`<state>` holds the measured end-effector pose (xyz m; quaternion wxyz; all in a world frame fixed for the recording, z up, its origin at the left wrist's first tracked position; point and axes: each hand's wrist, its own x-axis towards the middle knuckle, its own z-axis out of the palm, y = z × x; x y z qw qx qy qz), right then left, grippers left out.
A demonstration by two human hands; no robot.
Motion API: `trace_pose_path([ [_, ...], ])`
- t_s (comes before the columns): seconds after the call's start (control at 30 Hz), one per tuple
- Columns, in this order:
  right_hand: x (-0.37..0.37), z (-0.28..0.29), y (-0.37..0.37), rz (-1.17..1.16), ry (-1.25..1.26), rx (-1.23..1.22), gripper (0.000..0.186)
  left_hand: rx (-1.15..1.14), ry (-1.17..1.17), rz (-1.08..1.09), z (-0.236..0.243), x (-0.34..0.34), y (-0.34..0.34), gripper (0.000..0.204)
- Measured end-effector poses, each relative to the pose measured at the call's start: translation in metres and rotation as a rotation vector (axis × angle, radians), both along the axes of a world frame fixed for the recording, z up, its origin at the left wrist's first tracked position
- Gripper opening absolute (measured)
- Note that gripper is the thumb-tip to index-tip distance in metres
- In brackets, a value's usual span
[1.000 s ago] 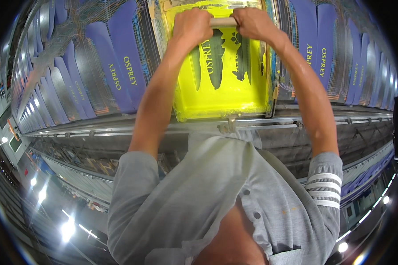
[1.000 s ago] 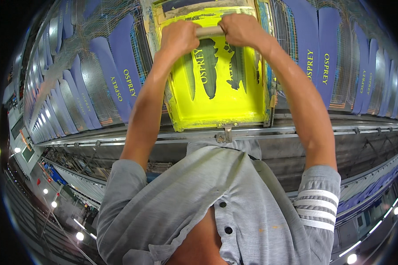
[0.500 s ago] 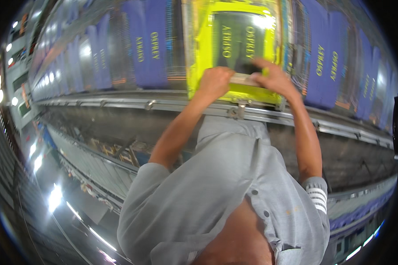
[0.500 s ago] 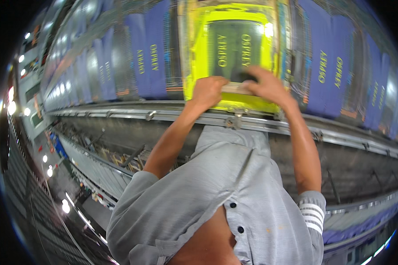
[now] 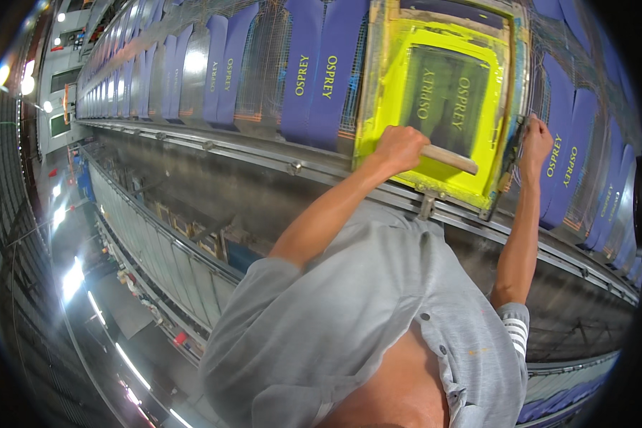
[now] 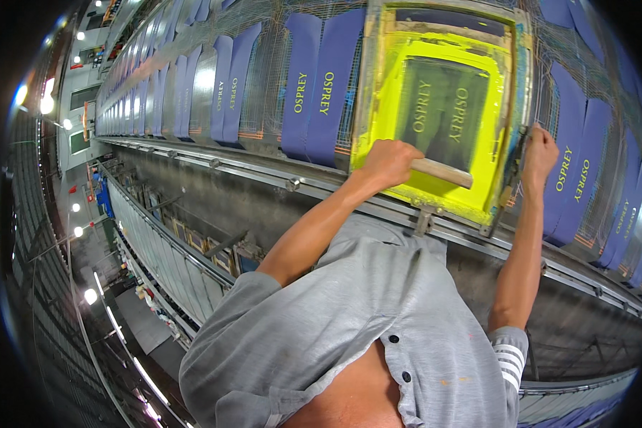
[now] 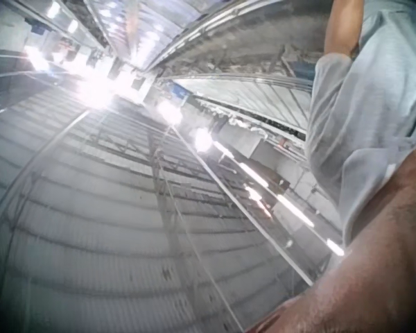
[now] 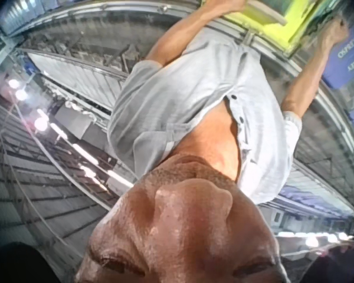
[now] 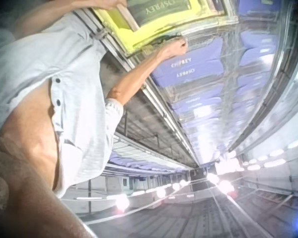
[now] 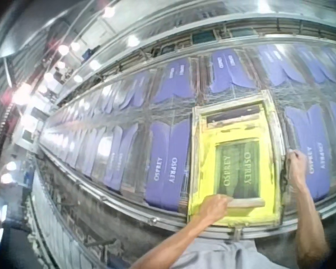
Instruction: The person performs screen printing on a purple t-shirt using a yellow squeegee and a screen frame. They repeatedly pull the squeegee across the screen to apply ink, then lift the screen to reveal the printed logo before lowering it to continue the process.
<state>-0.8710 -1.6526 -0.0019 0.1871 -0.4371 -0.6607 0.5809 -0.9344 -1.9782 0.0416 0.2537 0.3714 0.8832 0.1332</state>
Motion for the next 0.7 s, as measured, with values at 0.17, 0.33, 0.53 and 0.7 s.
trace_pose_path([
  [0.17, -0.064, -0.025, -0.114, -0.011, -0.001, 0.241, 0.029, 0.05, -0.017, 0.051, 0.014, -0.069, -0.111, 0.038],
  [0.33, -0.113, -0.034, -0.224, 0.038, -0.027, 0.098, 0.029, 0.064, 0.064, 0.025, 0.01, -0.117, -0.218, 0.031],
  [0.53, -0.132, -0.037, -0.269, -0.032, -0.045, 0.112, 0.031, -0.052, 0.03, -0.029, 0.019, -0.144, -0.247, 0.035],
  [0.7, -0.142, -0.034, -0.284, -0.038, -0.121, 0.227, 0.034, -0.125, -0.002, -0.03, 0.022, -0.155, -0.248, 0.035],
])
